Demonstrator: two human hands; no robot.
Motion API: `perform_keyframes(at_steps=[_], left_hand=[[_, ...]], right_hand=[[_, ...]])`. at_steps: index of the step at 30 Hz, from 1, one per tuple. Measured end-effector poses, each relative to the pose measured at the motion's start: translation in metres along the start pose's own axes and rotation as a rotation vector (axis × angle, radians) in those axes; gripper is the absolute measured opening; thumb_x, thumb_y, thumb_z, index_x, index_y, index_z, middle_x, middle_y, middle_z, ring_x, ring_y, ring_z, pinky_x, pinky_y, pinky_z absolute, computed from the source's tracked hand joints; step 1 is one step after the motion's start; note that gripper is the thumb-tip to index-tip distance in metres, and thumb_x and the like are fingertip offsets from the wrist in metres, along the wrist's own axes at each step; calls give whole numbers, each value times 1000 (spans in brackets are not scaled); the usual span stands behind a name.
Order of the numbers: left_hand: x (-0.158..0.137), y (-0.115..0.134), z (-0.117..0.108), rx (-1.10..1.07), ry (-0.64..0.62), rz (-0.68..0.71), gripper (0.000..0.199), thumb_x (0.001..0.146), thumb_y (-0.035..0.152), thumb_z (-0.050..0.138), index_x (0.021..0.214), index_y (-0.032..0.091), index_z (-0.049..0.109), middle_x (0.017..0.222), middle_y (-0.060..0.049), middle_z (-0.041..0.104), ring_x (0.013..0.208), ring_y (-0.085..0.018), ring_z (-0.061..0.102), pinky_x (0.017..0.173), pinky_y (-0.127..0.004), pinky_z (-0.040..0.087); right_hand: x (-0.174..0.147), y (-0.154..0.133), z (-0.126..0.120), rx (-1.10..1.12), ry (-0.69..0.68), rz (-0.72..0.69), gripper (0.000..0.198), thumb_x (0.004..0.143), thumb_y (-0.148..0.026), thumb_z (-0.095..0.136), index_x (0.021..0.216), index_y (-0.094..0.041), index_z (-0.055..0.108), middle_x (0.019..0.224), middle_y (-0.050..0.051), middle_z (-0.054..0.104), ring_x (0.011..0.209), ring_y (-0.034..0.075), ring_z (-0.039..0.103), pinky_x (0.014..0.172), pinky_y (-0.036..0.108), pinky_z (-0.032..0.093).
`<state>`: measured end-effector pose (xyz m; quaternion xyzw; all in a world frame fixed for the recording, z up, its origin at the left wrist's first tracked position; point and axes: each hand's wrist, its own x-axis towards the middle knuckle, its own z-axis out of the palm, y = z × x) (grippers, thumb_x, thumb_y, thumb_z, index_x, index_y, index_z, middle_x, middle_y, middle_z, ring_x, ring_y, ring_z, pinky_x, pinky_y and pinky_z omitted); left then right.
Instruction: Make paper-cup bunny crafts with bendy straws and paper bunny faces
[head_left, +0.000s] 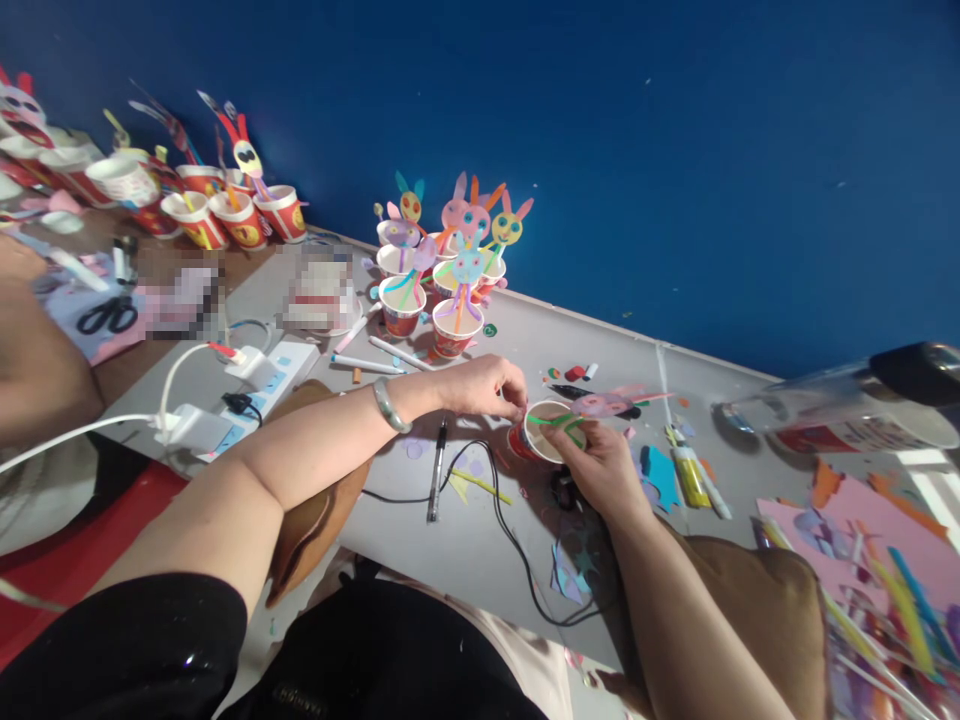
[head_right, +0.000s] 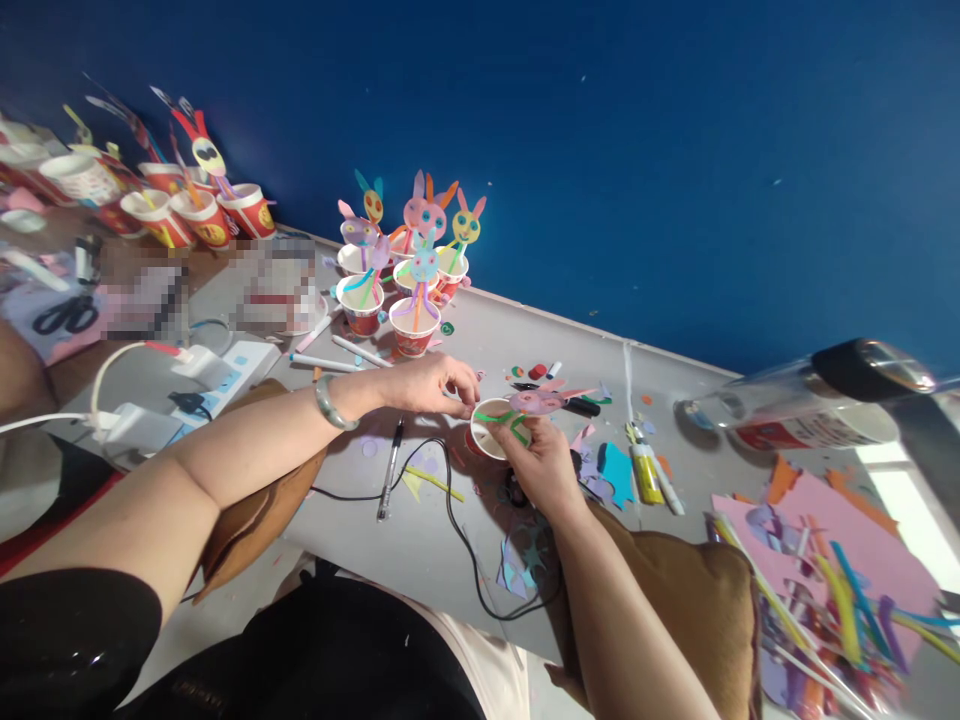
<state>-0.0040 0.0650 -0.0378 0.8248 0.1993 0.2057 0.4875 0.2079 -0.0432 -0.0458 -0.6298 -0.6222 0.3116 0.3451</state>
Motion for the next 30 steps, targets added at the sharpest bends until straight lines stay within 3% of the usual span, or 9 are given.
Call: perform_keyframes(at_steps=[14, 30], left_hand=[[-3, 12, -2, 68, -10, 9, 6, 81, 10, 71, 79, 14, 76, 87, -6, 72, 80, -12, 65, 77, -26, 48], [-3, 13, -2, 147, 1, 26, 6, 81, 12, 71, 78, 14, 76, 88, -6, 72, 80, -13, 65, 75, -26, 46]], right_hand=[[0, -2, 0, 22, -11, -4, 36, 83, -51, 70, 94, -18, 79, 86, 7, 80, 81, 26, 74, 72, 35, 57], [0, 2, 1, 80, 5, -3, 40, 80, -52, 74, 103, -19, 75, 94, 8, 80, 86, 27, 74, 76, 38, 58]])
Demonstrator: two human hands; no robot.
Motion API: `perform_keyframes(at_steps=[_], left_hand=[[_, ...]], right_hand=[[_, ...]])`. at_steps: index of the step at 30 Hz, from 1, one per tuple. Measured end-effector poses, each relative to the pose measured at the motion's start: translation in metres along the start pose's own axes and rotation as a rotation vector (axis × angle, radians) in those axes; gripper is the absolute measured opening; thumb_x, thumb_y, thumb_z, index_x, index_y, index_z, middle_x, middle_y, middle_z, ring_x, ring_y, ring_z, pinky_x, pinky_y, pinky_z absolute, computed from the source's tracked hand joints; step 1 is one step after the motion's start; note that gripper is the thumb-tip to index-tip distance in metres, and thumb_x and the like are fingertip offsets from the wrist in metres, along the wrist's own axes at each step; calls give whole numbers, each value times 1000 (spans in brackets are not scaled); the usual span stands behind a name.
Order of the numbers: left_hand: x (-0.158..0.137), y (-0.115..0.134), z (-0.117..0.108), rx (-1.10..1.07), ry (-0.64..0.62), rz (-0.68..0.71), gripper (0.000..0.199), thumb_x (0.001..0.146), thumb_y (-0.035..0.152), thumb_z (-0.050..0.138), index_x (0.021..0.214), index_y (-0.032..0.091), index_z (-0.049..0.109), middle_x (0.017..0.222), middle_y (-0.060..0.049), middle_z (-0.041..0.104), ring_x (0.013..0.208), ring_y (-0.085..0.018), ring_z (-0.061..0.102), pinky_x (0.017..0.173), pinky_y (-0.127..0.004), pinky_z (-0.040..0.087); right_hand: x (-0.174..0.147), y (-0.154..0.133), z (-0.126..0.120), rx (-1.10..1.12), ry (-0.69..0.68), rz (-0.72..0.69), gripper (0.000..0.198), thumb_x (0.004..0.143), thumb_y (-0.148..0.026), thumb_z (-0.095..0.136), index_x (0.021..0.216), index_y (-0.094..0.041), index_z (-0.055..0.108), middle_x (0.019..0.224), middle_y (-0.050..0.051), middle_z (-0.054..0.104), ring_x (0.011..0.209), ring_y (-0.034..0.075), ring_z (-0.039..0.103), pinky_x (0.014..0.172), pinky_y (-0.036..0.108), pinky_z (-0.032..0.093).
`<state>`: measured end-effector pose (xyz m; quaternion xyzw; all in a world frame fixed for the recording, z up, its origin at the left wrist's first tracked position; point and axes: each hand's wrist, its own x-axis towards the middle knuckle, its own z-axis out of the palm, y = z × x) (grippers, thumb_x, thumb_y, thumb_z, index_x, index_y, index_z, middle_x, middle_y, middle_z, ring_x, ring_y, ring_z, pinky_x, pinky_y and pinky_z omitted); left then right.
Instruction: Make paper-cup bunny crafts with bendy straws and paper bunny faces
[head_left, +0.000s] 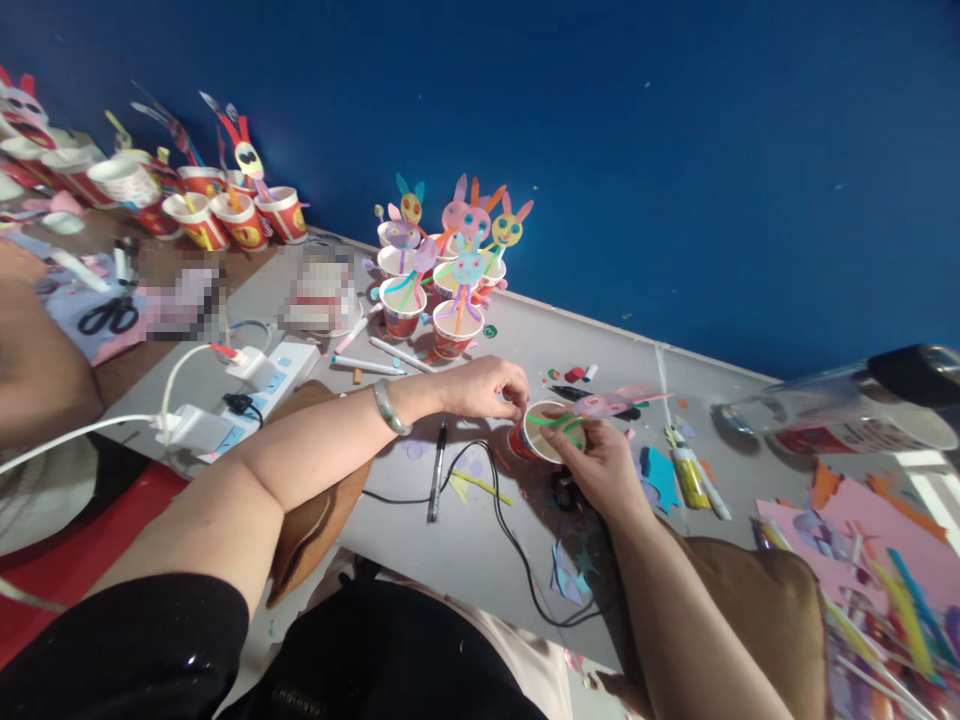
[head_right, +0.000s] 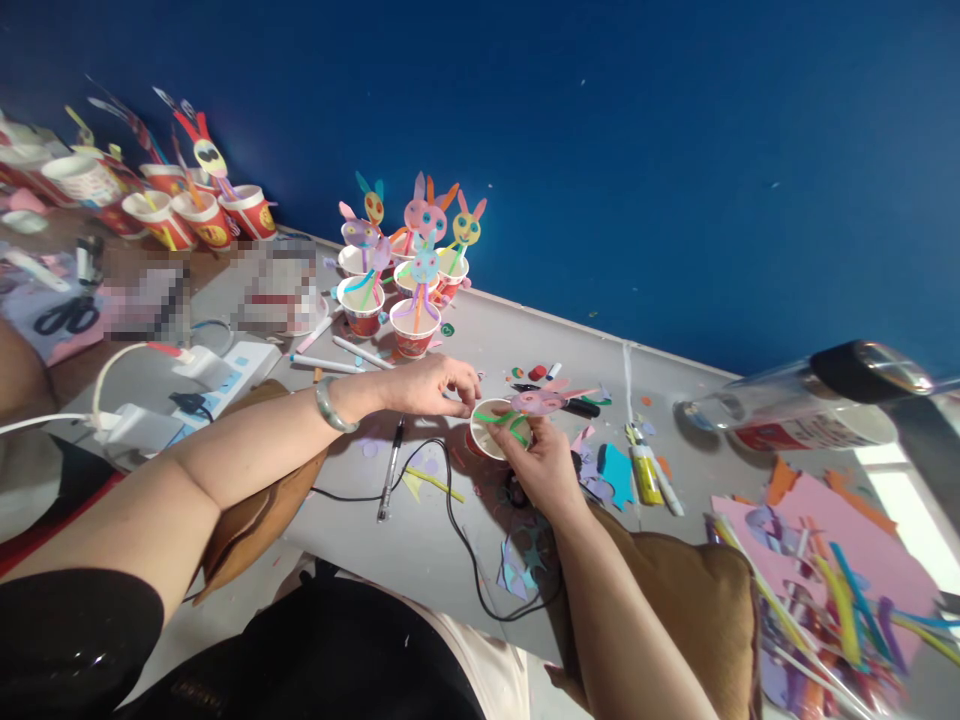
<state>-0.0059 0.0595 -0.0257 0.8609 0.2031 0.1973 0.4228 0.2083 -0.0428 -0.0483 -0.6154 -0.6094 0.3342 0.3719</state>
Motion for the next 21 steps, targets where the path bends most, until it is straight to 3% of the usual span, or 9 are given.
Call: perform_keyframes(at_steps=[7, 12, 15, 21], left_hand=[[0, -3, 0, -22, 14, 6, 5, 82, 15, 72, 79, 14, 76, 90, -7, 73, 81, -13, 66, 78, -27, 48], [-1, -4, -1, -19, 22, -7, 6, 81, 11, 71, 81, 14, 76, 93, -8, 74, 86, -15, 68, 80, -28, 49], [-1, -5, -1, -20, 25, -11, 6, 81, 10, 71, 80, 14, 76, 91, -7, 74, 87, -15, 69, 81, -27, 49], [0, -8, 1, 7, 41, -11, 5, 80, 11, 72, 78, 15, 75, 90, -7, 75, 88, -15, 69, 85, -28, 51]], right_hand=[[-1, 12, 0, 44, 63, -39, 46, 77, -55, 79, 105, -23, 63, 104, 10, 74, 98, 28, 71, 85, 42, 57], [-5, 7, -3, 104, 54, -68, 64, 66, -52, 87, 113, -25, 52, 118, 12, 67, 106, 29, 68, 78, 38, 59], [-7, 3, -6, 72, 16, -46, 69, 64, -50, 89, 116, -26, 50, 118, 12, 66, 107, 29, 67, 74, 36, 60], [-12, 1, -8, -55, 10, -65, 69, 64, -51, 89, 117, -25, 52, 117, 9, 67, 109, 28, 67, 83, 38, 58]])
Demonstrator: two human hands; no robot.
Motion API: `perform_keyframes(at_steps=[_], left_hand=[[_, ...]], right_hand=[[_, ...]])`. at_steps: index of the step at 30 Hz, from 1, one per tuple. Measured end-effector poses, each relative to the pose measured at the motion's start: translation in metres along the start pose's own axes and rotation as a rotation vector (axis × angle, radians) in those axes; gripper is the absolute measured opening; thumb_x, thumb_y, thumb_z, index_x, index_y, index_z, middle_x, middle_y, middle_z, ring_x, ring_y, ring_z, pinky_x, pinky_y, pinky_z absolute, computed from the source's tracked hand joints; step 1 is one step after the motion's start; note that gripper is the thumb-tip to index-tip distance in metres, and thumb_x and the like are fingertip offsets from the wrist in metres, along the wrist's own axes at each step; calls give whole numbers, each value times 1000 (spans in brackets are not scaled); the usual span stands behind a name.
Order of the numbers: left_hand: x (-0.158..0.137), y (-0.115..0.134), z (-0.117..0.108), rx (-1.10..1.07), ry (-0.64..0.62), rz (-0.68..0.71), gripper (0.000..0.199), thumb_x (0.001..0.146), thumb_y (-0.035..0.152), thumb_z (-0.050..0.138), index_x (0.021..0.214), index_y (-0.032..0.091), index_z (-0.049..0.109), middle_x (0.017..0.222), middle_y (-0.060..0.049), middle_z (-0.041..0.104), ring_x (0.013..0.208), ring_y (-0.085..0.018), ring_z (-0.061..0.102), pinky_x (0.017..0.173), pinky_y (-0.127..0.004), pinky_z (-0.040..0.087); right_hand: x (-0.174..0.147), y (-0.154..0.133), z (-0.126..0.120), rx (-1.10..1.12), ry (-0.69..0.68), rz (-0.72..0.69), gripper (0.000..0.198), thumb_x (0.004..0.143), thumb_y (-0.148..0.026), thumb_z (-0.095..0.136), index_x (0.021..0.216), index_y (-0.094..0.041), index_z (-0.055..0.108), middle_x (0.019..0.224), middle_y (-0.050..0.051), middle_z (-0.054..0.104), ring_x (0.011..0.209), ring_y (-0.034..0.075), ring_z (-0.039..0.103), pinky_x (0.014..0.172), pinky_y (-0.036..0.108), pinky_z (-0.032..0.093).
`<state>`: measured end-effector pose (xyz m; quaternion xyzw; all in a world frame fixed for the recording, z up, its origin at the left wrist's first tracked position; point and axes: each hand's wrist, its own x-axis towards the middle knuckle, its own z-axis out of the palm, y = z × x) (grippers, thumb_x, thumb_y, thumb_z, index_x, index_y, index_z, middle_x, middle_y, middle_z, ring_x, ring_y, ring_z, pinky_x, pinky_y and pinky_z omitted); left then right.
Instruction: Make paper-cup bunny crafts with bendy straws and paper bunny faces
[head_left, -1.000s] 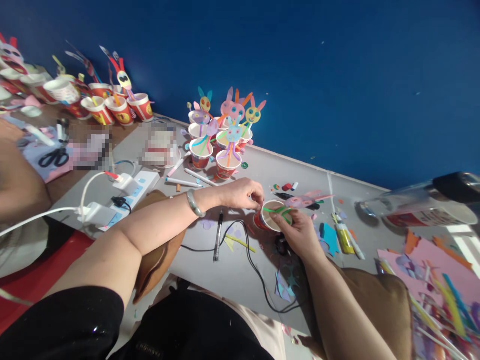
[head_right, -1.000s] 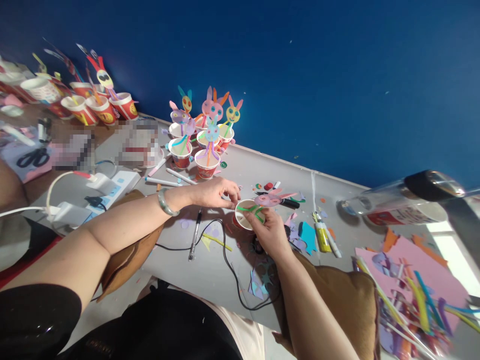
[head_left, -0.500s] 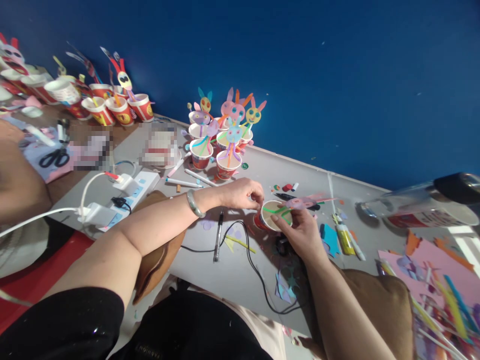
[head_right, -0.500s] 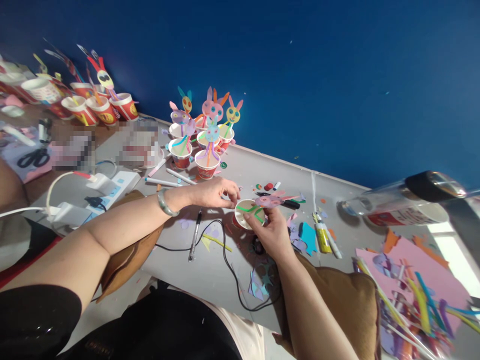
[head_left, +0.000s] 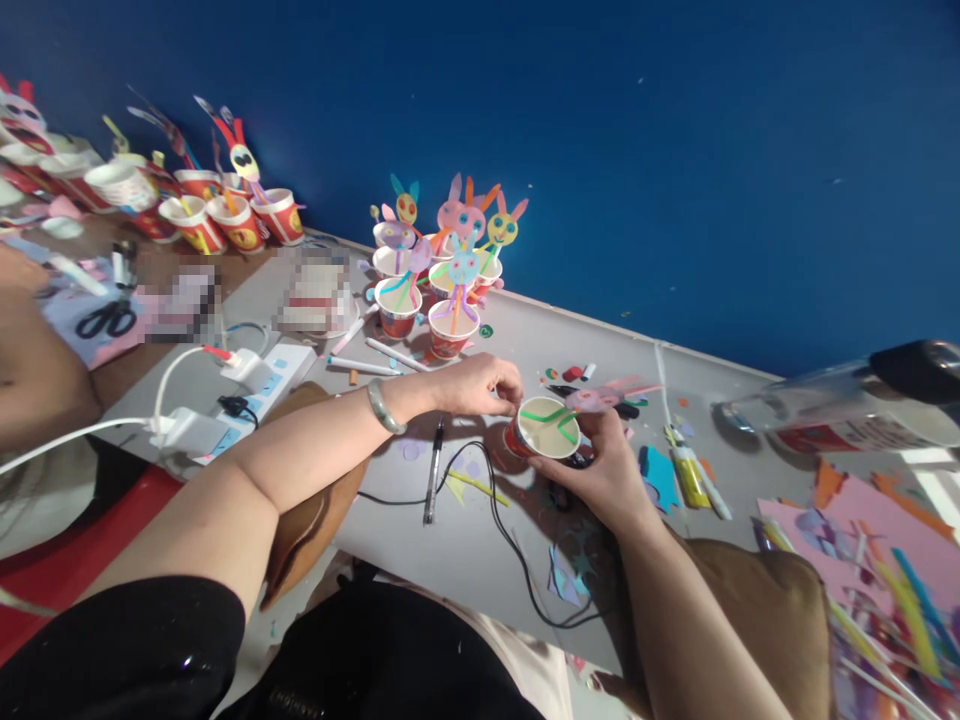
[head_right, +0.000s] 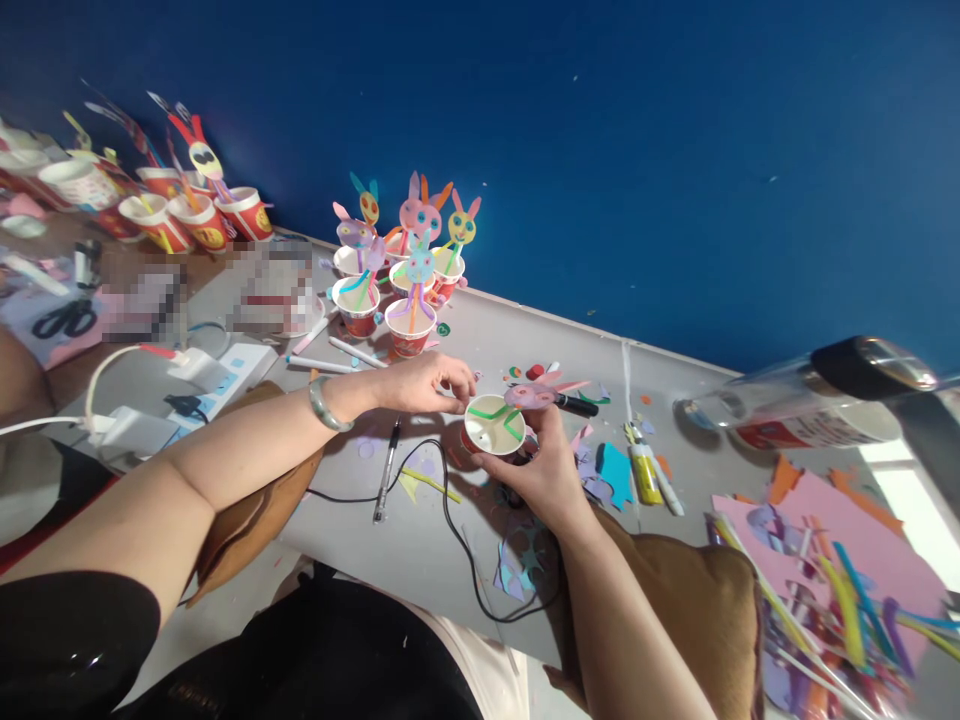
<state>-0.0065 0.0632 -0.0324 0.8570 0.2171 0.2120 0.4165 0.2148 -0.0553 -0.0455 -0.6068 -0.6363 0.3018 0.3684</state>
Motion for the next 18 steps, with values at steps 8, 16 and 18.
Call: perform_keyframes(at_steps=[8, 16, 18], left_hand=[[0, -1, 0, 9, -6, -9, 4, 82, 13, 72, 79, 15, 75, 92, -7, 75, 86, -14, 69, 83, -28, 50], [0, 1, 0, 28, -8, -26, 5, 84, 15, 70, 82, 13, 74, 92, -8, 75, 82, -13, 67, 75, -26, 48], [1, 1, 0, 38, -10, -33, 5, 84, 15, 70, 83, 13, 74, 92, -8, 75, 81, -13, 67, 75, -26, 47]], right_hand=[[0, 1, 2, -65, 26, 17, 73, 64, -57, 87, 119, -24, 53, 120, 12, 67, 109, 30, 66, 77, 38, 56], [0, 2, 4, -50, 48, 11, 69, 65, -56, 87, 116, -24, 52, 119, 12, 67, 109, 29, 66, 78, 38, 56], [1, 1, 4, -57, 52, 28, 69, 64, -57, 87, 115, -24, 52, 119, 12, 67, 109, 30, 66, 79, 39, 57]])
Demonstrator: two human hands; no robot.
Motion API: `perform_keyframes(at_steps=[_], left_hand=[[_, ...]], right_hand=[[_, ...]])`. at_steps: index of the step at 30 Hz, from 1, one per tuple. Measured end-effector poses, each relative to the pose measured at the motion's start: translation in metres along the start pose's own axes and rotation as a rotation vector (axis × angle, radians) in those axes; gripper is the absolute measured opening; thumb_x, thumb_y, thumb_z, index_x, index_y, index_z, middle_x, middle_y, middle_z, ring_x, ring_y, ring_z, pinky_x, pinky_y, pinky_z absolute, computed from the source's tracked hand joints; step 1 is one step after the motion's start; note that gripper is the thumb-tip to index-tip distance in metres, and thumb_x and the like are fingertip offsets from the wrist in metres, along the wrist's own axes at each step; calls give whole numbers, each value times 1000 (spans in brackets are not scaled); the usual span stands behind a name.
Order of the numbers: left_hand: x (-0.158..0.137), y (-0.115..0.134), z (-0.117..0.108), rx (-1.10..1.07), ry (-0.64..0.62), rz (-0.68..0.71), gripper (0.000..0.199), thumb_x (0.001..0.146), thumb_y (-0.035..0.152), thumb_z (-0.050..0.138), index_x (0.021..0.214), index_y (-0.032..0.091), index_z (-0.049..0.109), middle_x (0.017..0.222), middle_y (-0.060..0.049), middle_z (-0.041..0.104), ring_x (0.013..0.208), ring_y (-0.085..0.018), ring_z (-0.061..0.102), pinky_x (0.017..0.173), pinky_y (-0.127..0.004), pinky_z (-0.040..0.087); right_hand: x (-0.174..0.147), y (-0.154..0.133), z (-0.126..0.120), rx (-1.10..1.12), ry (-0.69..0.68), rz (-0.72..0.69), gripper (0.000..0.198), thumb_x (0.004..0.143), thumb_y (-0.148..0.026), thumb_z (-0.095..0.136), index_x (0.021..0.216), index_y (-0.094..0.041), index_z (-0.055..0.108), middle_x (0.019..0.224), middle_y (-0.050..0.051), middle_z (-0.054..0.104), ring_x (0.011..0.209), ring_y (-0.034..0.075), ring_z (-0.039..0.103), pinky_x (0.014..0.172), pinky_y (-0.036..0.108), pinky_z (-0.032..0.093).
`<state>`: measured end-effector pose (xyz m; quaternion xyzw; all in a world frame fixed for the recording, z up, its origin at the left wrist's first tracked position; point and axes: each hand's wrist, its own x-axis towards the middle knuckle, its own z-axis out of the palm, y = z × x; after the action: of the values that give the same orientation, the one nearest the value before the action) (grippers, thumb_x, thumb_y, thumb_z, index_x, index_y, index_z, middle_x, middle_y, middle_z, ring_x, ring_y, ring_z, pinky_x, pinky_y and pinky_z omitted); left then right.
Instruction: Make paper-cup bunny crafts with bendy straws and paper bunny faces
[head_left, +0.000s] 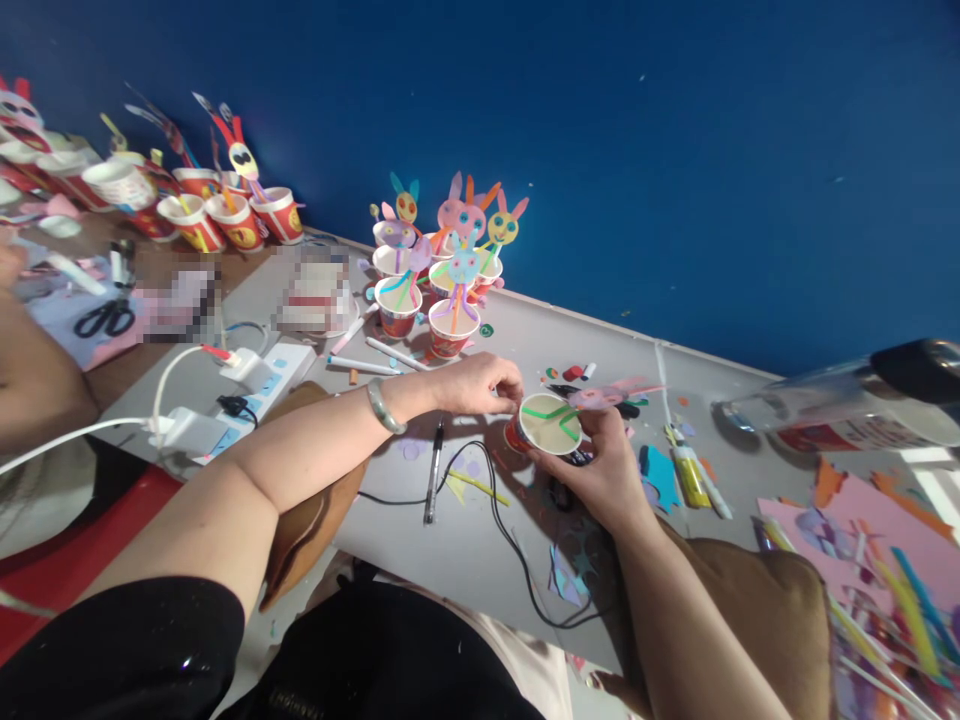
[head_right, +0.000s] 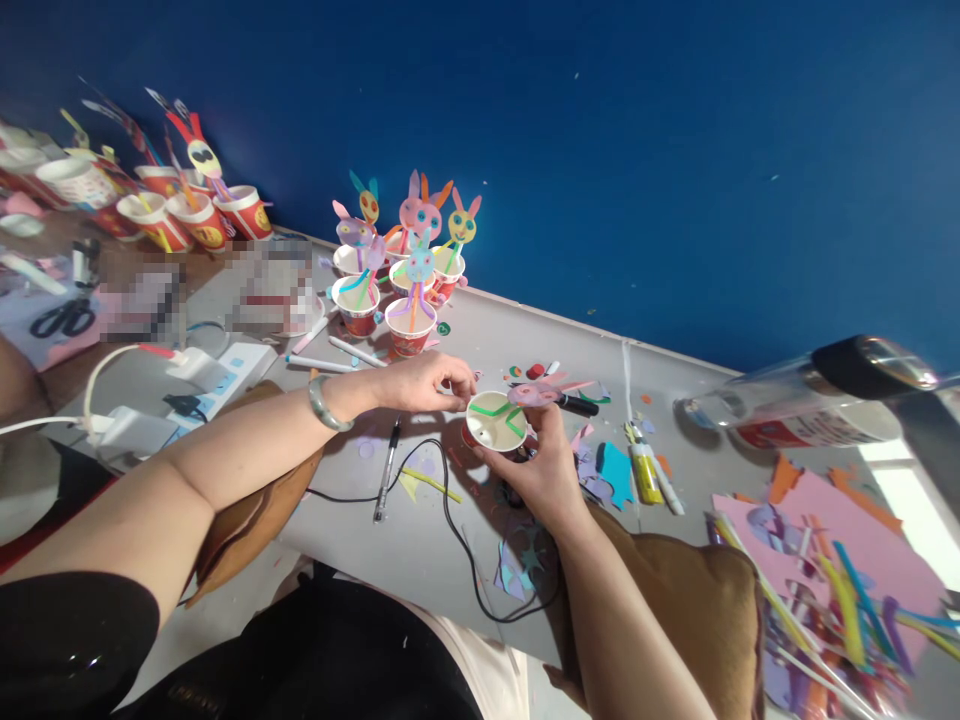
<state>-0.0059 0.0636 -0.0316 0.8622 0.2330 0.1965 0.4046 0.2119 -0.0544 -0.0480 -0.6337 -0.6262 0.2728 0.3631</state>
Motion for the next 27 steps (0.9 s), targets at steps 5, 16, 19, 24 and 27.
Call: perform_keyframes(at_steps=[5, 16, 19, 24, 27], left_hand=[[0, -1, 0, 20, -22, -14, 7, 85, 18, 69, 86, 13, 74, 92, -8, 74, 82, -13, 66, 75, -26, 47], [-1, 0, -2, 10, -33, -30, 8, 80, 17, 71, 87, 14, 74, 90, -6, 74, 81, -13, 64, 73, -26, 46], [-1, 0, -2, -8, -40, -60, 11, 80, 18, 71, 89, 13, 75, 92, -8, 75, 82, -14, 65, 73, -26, 47], [-1, 0, -2, -46, -72, -112, 15, 81, 19, 70, 93, 11, 75, 90, -9, 76, 79, -14, 67, 70, -25, 47], [0, -1, -2, -70, -81, -145, 15, 82, 20, 70, 94, 12, 75, 89, -8, 77, 77, -13, 67, 70, -25, 47]], right_hand=[[0, -3, 1, -7, 22, -11, 69, 64, -60, 86, 113, -24, 52, 116, 11, 68, 107, 30, 67, 78, 41, 57], [1, -4, 0, -10, 16, -68, 68, 68, -60, 84, 117, -24, 53, 114, 12, 69, 103, 30, 69, 76, 39, 59], [1, -4, 0, -25, 23, -82, 67, 69, -60, 83, 117, -23, 54, 113, 12, 70, 101, 29, 70, 74, 38, 59], [2, -9, 0, -33, 19, -95, 64, 72, -59, 82, 119, -23, 57, 115, 12, 70, 101, 28, 70, 74, 36, 59], [2, -13, -1, -36, 13, -98, 60, 74, -59, 79, 117, -23, 60, 114, 11, 71, 102, 28, 70, 76, 36, 59]])
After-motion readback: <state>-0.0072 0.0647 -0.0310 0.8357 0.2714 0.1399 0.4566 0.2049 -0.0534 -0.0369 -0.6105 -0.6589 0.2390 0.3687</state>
